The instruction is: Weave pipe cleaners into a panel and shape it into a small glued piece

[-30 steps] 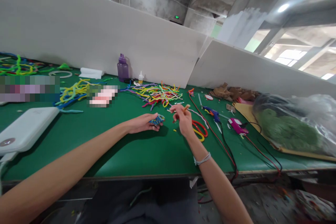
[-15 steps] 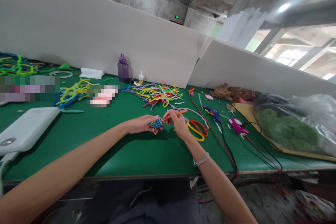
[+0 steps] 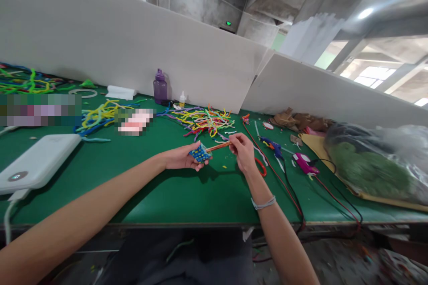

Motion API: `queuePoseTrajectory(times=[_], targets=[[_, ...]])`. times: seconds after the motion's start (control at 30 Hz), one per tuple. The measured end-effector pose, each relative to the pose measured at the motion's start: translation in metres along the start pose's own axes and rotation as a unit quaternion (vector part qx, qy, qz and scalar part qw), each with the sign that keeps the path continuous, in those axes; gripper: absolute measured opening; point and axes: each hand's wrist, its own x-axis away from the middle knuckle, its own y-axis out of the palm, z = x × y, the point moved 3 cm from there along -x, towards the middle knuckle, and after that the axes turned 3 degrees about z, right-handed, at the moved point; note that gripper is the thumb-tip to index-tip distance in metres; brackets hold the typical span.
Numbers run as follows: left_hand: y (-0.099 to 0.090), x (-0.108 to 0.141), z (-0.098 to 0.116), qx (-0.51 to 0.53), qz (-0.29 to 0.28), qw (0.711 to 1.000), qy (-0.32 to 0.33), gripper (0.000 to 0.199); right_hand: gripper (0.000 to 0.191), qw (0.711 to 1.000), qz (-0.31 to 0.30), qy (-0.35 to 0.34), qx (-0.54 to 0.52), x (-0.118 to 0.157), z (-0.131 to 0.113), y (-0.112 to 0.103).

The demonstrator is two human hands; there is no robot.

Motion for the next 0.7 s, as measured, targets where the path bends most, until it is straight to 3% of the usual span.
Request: queuePoseTrajectory(times=[0.13,0.23,0.3,0.4,0.53,0.7], targets=[[-0.007,0.000,0.004,0.026,0.024,0.999,0.028,0.056,0.023,0.974,-0.048,-0.107,0.195,0.002,-0.003,0.001],[-0.007,0.000,0.005,0.018,0.025,0.999,0.036,0.055,0.023,0.903,-0.079,-0.248,0.342,0.008,-0.007,0.009],[-0.006,0.001,0.005,0.006,0.023,0.999,0.033,0.053,0.023,0.849,-0.109,-0.302,0.419,0.013,-0.006,0.016],[-0.005,0.001,0.004,-0.015,0.011,1.000,0.022,0.052,0.030,0.796,-0.131,-0.330,0.490,0.018,-0.002,0.021],[-0.003,0.003,0.001,-0.037,-0.010,0.999,0.014,0.051,0.037,0.758,-0.118,-0.363,0.529,0.023,-0.001,0.024],[-0.003,0.003,0.001,-0.070,0.010,0.997,0.023,0.049,0.039,0.716,-0.112,-0.399,0.562,0.027,-0.002,0.025]])
